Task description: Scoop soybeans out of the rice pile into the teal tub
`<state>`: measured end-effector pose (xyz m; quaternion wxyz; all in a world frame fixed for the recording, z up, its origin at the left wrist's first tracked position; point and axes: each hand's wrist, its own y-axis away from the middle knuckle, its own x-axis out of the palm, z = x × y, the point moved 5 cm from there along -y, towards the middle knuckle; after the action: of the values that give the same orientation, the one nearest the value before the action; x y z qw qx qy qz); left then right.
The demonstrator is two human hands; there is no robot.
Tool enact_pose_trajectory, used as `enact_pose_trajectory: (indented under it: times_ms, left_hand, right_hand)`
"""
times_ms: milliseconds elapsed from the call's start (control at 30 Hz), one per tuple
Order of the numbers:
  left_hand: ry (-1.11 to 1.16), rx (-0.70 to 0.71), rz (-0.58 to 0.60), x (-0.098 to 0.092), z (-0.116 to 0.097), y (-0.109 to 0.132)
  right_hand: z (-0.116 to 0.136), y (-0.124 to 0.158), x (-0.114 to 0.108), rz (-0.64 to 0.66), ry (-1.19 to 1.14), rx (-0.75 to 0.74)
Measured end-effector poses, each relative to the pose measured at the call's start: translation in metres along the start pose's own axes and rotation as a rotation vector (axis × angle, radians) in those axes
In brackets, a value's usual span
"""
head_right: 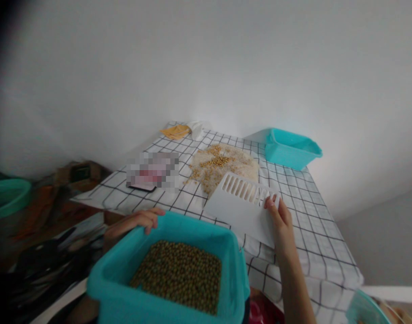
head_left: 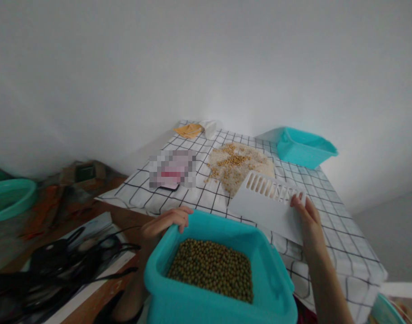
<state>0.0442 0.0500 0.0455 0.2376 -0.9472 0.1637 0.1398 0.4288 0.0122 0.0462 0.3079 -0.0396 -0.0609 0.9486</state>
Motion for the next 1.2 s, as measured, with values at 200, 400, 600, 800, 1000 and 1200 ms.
enact_pose_trajectory:
  times_ms: [200,400,600,800,1000,1200]
  left_hand:
    - [0.006,-0.03,0.023,-0.002,-0.002,0.0]
    - [0.018,-0.01,0.009,-0.001,-0.004,-0.001]
    - [0.017,0.015,-0.033,-0.001,-0.006,-0.001]
    - [0.014,0.027,-0.019,-0.002,-0.005,-0.003]
    - [-0.024,-0.012,0.009,-0.004,-0.002,-0.002]
    - [-0.057,-0.049,-0.02,0.0,0.001,-0.003]
  right_hand:
    - [-0.01,-0.006,-0.01,-0.112,-0.11,0.043]
    - [-0.005,-0.003,-0.01,-0.142,-0.119,0.013]
    - [0.0,-0.003,-0.005,-0.09,0.002,-0.032]
    - [0.004,-0.003,-0.004,-0.044,0.036,-0.105]
    - [0.004,-0.003,-0.001,0.01,0.06,-0.151]
    - [-0.002,-0.002,0.007,0.132,0.097,-0.125]
